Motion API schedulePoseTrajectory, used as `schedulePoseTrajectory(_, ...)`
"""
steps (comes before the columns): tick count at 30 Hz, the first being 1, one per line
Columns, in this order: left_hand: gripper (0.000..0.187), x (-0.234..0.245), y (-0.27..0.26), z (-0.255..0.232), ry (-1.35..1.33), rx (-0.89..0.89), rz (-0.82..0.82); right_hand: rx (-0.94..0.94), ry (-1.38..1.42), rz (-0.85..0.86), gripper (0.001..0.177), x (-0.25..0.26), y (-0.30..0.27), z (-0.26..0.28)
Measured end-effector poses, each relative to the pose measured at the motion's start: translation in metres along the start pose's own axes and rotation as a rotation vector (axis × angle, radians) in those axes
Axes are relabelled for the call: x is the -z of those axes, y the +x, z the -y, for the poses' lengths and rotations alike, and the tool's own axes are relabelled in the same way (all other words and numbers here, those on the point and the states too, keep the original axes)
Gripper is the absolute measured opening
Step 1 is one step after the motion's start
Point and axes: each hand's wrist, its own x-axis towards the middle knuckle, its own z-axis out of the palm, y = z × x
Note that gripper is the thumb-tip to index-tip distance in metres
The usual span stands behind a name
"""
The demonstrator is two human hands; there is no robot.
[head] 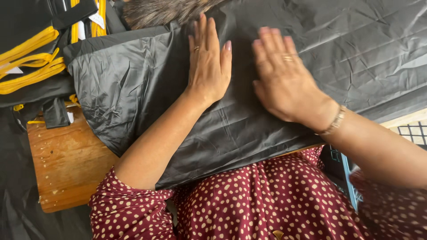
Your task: The person folds a large black plastic bag on a wooden table. They smooth the surface, fold the sides inward, and roll the bag tightly into a compact cylindrical shape. The person presses along the roll to secure it and finishes by folding the end.
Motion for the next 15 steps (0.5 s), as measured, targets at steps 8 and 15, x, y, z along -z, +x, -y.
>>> schedulePoseTrajectory(8, 0.069, 0.042, -0.012, 0.002, 0.429, 0.055, 0.305, -0.026, 0.024, 0.038, 0.078, -0.029, 0.018, -0.051)
schedulePoseTrajectory(15, 0.074, 0.049, -0.021, -0.004, 0.440, 0.279, 0.351, -0.146, 0.015, -0.073, 0.080, -0.016, -0.002, -0.044)
